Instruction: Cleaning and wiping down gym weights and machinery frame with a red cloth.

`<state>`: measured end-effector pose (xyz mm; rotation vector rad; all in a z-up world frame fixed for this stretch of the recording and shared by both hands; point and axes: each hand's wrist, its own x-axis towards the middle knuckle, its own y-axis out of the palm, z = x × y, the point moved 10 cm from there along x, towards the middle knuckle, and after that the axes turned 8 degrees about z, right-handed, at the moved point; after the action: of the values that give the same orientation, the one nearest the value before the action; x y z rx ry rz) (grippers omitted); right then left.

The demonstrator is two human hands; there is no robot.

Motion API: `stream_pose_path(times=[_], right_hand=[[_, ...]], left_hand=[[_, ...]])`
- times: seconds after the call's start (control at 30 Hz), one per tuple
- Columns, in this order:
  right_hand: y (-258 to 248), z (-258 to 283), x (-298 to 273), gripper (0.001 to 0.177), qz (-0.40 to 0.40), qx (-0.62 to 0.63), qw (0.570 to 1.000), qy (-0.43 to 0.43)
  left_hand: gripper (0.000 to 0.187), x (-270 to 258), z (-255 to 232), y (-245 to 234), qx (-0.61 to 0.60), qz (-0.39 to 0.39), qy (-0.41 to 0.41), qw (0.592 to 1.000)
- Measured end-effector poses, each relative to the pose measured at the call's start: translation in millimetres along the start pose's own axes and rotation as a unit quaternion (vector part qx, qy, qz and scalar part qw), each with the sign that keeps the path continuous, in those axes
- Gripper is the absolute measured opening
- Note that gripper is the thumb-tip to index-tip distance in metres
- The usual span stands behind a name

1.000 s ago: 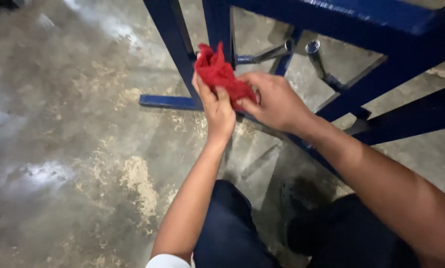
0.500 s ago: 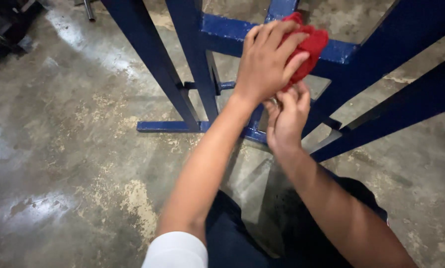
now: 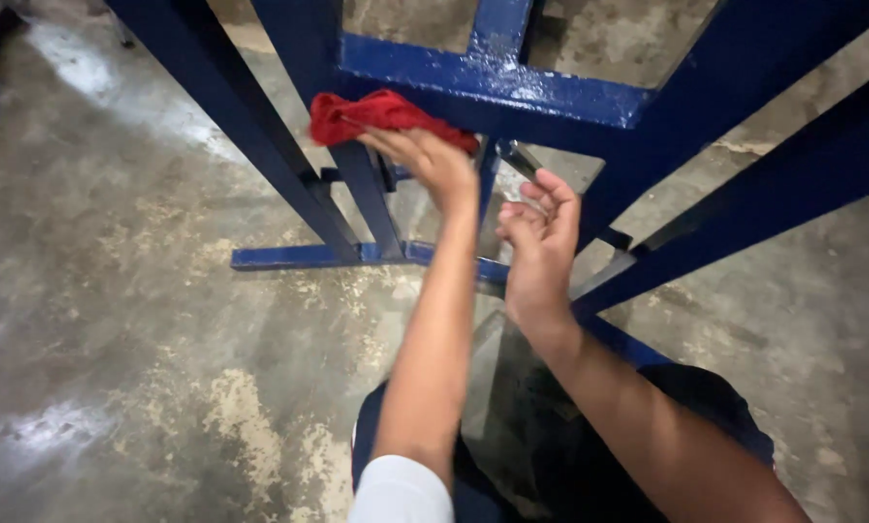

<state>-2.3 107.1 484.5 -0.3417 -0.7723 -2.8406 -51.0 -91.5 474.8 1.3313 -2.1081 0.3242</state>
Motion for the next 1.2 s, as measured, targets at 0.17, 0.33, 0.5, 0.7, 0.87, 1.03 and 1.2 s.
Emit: stream_pose_path(times=[0.17, 0.33, 0.5, 0.7, 0.87, 1.03, 1.2], right_hand=[[-18, 11, -4, 0.049, 0.055, -0.050, 0.997, 0.026], [3, 46, -17, 0.041, 0.165, -0.188, 0.968, 0.025], [4, 103, -30, 0.032, 0.157, -0.389, 0.897, -0.139], [12, 138, -32, 0.026, 0.114, -0.483, 0.839, -0.225], [40, 146, -36, 0.027, 0.161, -0.486, 0.825, -0.238], [62, 137, -45, 0.028, 0.210, -0.477, 0.811, -0.267], [92, 129, -46, 0.031, 0.240, -0.482, 0.795, -0.280]], left_hand=[[0.063, -9, 29, 40, -0.377, -0.051, -0.340, 0.860], [0.065, 19, 28, 28, -0.521, -0.024, -0.440, 0.731], [0.066, -45, 11, 67, -0.495, -0.012, -0.432, 0.754], [0.048, -142, -59, 83, -0.399, 0.165, -0.502, 0.749], [0.045, -102, -9, 45, -0.300, 0.104, -0.399, 0.860], [0.055, 40, -15, -75, -0.414, -0.198, -0.298, 0.837], [0.044, 146, -117, -119, -0.127, -0.097, 0.091, 0.983]])
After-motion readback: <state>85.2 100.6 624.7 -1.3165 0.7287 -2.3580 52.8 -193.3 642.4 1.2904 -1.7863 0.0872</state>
